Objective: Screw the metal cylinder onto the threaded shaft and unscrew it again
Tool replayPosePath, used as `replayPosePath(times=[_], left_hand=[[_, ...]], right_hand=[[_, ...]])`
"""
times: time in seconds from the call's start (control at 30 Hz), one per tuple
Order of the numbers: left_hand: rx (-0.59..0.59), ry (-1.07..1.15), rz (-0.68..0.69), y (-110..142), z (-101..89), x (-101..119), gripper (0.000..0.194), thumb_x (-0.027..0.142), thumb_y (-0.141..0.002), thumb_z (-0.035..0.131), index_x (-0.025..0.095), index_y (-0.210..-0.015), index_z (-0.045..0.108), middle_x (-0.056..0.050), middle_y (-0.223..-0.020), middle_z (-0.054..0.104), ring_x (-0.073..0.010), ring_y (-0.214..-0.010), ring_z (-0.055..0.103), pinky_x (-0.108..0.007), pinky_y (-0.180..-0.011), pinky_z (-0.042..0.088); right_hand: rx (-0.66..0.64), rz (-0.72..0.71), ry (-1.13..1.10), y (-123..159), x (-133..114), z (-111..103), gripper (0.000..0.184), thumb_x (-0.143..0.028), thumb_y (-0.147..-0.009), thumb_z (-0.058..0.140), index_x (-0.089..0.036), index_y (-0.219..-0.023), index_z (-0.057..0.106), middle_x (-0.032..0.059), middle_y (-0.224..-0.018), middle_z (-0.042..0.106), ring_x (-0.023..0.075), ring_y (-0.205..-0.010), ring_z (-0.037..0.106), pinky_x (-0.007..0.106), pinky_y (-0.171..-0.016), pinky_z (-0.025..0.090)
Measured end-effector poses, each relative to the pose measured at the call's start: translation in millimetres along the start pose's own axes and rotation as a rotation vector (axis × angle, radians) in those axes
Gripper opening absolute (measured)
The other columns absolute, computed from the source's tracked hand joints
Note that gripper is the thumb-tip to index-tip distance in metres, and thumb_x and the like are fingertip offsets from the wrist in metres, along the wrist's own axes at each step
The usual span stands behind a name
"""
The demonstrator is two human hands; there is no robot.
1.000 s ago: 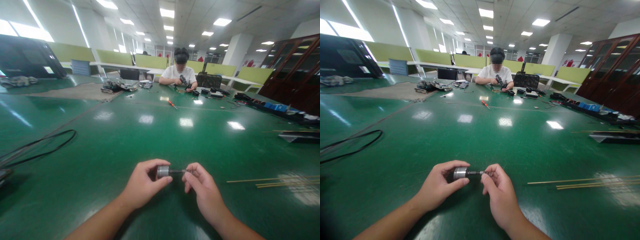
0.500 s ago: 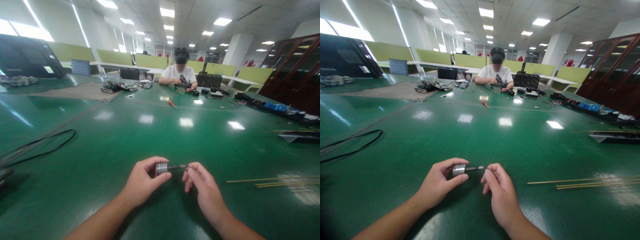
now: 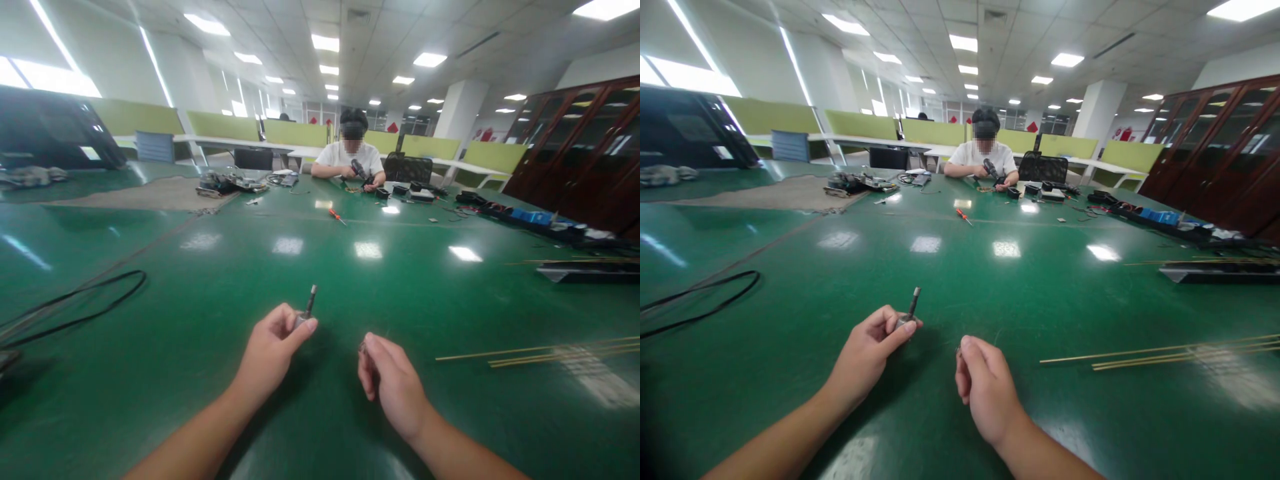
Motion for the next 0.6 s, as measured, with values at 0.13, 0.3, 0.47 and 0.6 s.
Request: replayPosePath(times=[0.13,0.3,0.47,0.6], left_hand=[[0.029,0.041,-0.007,4,2.8,4,0.044,0.030,-0.073,0.082,0.019,-0.063,0.041,-0.004,-0.085,0.071,-0.0222,-0.093,0.068,-0.031,-0.086,0.047],[0.136,0.109,-0.021,10,-0.6,16,0.041,0.039,-0.081,0.075,0.019,-0.106,0.050,-0.007,-0.103,0.071,-0.0227,-0.096,0.072,-0.037,-0.090,0.053],[0.263,0.189,-0.125,31,-30.7,30,0.068,0.037,-0.080,0.078,0.028,-0.135,0.039,0.000,-0.100,0.066,-0.0234,-0.102,0.073,-0.031,-0.089,0.058],[0.316,0.011,-0.101,69,-91.9,37,0.085,0.040,-0.065,0.090,0.029,-0.136,0.045,0.001,-0.092,0.068,-0.0266,-0.098,0.075,-0.023,-0.076,0.062]], right_hand=[[-0.038,-0.026,0.003,-3,2,3,0.056,-0.069,-0.092,0.046,-0.020,-0.065,0.048,-0.0041,-0.049,0.047,0.0099,-0.044,0.042,0.022,-0.045,0.035],[-0.068,-0.051,0.010,-4,1,7,0.055,-0.070,-0.092,0.046,-0.020,-0.068,0.049,-0.0048,-0.049,0.048,0.0096,-0.043,0.042,0.022,-0.045,0.033],[-0.115,-0.044,0.027,0,0,14,0.054,-0.069,-0.092,0.045,-0.020,-0.071,0.049,-0.0054,-0.050,0.048,0.0101,-0.044,0.043,0.021,-0.045,0.033],[-0.129,-0.050,0.045,0,1,17,0.051,-0.067,-0.093,0.045,-0.020,-0.072,0.050,-0.0058,-0.050,0.048,0.0104,-0.044,0.042,0.022,-0.045,0.033]])
Point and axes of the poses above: each hand's wrist, its own y-axis away from the middle knuckle, its own z-axis out of the palm, x = y × z, the point moved 7 cm from there along -y, towards the middle knuckle
